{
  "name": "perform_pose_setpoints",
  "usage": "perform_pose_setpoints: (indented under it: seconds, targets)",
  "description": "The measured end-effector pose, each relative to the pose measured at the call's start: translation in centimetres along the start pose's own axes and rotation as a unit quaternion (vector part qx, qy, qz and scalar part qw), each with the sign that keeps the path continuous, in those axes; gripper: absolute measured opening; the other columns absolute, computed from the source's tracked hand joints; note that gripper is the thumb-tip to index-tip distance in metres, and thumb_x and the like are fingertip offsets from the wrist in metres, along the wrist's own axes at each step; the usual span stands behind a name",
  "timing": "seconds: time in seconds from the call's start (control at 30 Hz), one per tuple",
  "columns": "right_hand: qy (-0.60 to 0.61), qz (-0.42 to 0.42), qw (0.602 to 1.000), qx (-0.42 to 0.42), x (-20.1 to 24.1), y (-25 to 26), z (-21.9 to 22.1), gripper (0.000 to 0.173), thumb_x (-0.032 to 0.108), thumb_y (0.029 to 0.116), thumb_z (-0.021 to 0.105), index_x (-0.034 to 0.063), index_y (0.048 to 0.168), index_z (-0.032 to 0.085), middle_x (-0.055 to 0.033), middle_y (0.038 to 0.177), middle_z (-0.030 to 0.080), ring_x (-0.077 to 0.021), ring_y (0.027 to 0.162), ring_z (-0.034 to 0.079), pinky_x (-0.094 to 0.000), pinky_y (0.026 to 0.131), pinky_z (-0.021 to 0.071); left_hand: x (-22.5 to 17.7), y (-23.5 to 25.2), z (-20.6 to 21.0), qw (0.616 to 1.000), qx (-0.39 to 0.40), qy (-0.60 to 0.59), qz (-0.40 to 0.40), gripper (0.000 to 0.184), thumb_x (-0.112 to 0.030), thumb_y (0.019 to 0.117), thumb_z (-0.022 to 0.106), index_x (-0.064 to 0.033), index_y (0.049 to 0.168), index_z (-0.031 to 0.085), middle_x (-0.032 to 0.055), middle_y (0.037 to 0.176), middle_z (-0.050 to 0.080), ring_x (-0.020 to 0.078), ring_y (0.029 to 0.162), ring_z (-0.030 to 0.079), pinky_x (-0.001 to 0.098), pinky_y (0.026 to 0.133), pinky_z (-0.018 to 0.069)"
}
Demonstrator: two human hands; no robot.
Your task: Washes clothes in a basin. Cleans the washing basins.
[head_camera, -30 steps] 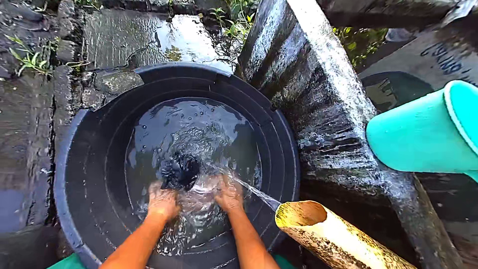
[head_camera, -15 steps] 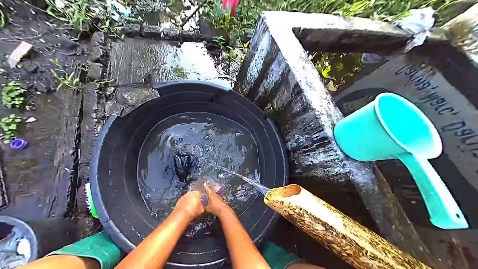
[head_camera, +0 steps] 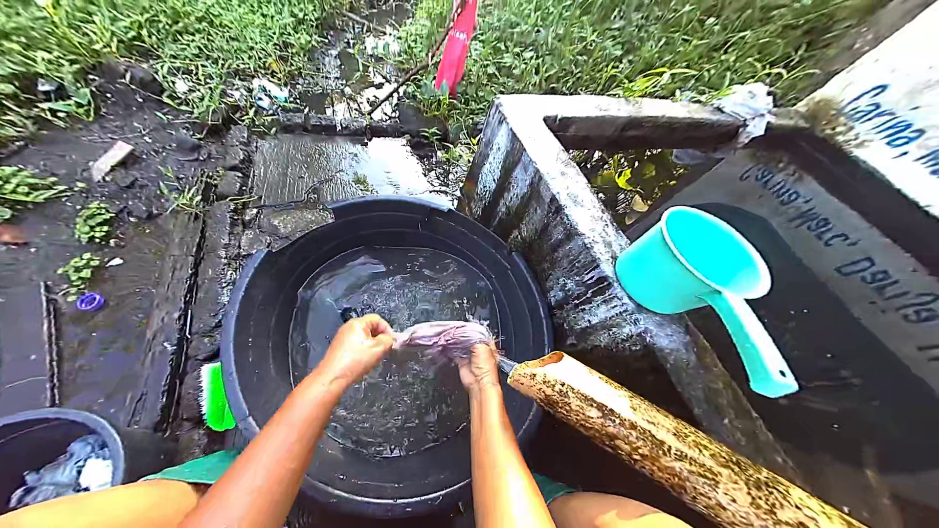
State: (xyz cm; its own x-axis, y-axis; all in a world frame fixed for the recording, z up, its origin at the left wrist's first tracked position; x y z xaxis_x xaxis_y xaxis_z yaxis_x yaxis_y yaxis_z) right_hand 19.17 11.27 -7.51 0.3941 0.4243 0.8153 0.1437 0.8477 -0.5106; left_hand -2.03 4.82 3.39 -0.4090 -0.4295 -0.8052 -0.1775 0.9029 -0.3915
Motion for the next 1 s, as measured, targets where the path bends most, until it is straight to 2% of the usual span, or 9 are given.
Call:
perform_pose_setpoints:
  seconds: [0.27,0.33,0.4,0.47,0.57,0.63,0.73,0.87,1.0]
  targets:
    - [-0.154,0.049,0.977,0.137,-1.6,-1.1,1.0,0.043,-0.012,0.0872,0.051,-0.0068,0.129,0.050,-0.0210,0.107,0.062,-0.0254,0.089,0.062,-0.0421,0.077,0.0552,6.4,0.8,8.4,0.845,0.024,-0.434,-0.311,0.075,-0.057,0.1064,0.044,-0.0104,0.161,0.023,0.0273,0.163,0.027,0.0492,0.142,0.040,0.0659,0.103,0.0452]
    - [-0.051,0.094,0.982,0.155,-0.8,-2.3,1.4,0.035,-0.001,0.0922,0.041,0.0012,0.126,0.050,-0.0151,0.104,0.062,-0.0226,0.088,0.063,-0.0411,0.076,0.0550,6.6,1.7,9.6,0.815,0.001,-0.487,-0.313,0.076,-0.060,0.1063,0.040,-0.0092,0.160,0.024,0.0280,0.157,0.036,0.0465,0.135,0.048,0.0630,0.100,0.0485]
    - [0.039,0.115,0.983,0.140,-0.2,-2.5,1.6,0.025,0.013,0.0990,0.036,0.0087,0.114,0.055,-0.0094,0.096,0.066,-0.0200,0.085,0.066,-0.0397,0.073,0.0567,6.6,3.2,10.6,0.814,-0.054,-0.507,-0.277,0.052,-0.045,0.1103,0.041,-0.0022,0.139,0.049,0.0219,0.118,0.064,0.0315,0.100,0.067,0.0473,0.083,0.0577]
    - [0.076,0.114,0.985,0.109,-0.5,-1.9,1.4,0.029,0.026,0.1083,0.036,0.0097,0.112,0.060,-0.0096,0.098,0.069,-0.0211,0.088,0.068,-0.0408,0.076,0.0579,6.4,3.9,11.0,0.817,-0.087,-0.520,-0.234,0.033,-0.025,0.1115,0.044,0.0010,0.129,0.053,0.0179,0.103,0.065,0.0255,0.088,0.066,0.0427,0.078,0.0569]
    - [0.028,0.087,0.994,0.061,-2.9,0.3,0.5,0.044,0.039,0.1102,0.043,0.0031,0.133,0.055,-0.0177,0.113,0.065,-0.0261,0.100,0.064,-0.0461,0.087,0.0543,4.1,3.8,11.9,0.846,-0.024,-0.487,-0.218,0.031,-0.025,0.1121,0.042,-0.0009,0.127,0.056,0.0146,0.096,0.067,0.0224,0.082,0.067,0.0395,0.074,0.0578]
    - [0.055,0.105,0.992,0.053,-4.0,0.3,0.0,0.049,0.048,0.1082,0.040,0.0058,0.125,0.057,-0.0122,0.099,0.068,-0.0210,0.087,0.067,-0.0415,0.077,0.0578,2.9,3.7,13.2,0.872,0.040,-0.436,-0.219,0.031,-0.029,0.1123,0.041,-0.0037,0.120,0.058,0.0107,0.089,0.066,0.0195,0.077,0.066,0.0361,0.069,0.0565]
    - [0.137,0.123,0.980,0.070,-3.6,0.6,-1.2,0.034,0.032,0.1101,0.040,0.0088,0.130,0.055,-0.0094,0.100,0.067,-0.0196,0.088,0.066,-0.0403,0.078,0.0574,3.0,5.0,14.3,0.916,0.075,-0.330,-0.217,0.047,-0.041,0.1094,0.049,0.0025,0.117,0.065,0.0174,0.097,0.069,0.0251,0.087,0.068,0.0419,0.079,0.0579]
    - [0.125,0.083,0.986,0.066,-2.0,0.7,-1.5,0.017,0.008,0.1047,0.045,0.0071,0.106,0.062,-0.0041,0.082,0.069,-0.0129,0.075,0.067,-0.0320,0.069,0.0583,2.9,6.7,15.1,0.923,0.045,-0.324,-0.203,0.048,-0.043,0.1030,0.062,0.0041,0.112,0.065,0.0188,0.096,0.069,0.0270,0.087,0.067,0.0453,0.080,0.0566]
    - [0.042,0.037,0.997,0.052,-0.7,0.3,0.3,0.003,0.013,0.0990,0.061,0.0100,0.098,0.061,-0.0014,0.079,0.067,-0.0104,0.070,0.065,-0.0309,0.065,0.0569,1.6,5.9,14.6,0.876,0.177,-0.404,-0.196,0.041,-0.048,0.1092,0.042,-0.0123,0.121,0.058,0.0060,0.088,0.067,0.0179,0.079,0.067,0.0377,0.071,0.0578]
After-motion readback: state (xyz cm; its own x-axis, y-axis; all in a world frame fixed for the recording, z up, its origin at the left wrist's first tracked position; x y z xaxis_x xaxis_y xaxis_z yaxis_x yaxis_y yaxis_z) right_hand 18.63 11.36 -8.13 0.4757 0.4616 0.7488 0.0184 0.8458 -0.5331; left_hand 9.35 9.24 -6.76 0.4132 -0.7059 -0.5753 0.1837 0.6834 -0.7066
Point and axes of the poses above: each hand's wrist, its own y-axis towards the middle knuckle, its own z-axis out of the palm, x = y × z, the point moved 4 cm from there along y, towards the middle knuckle
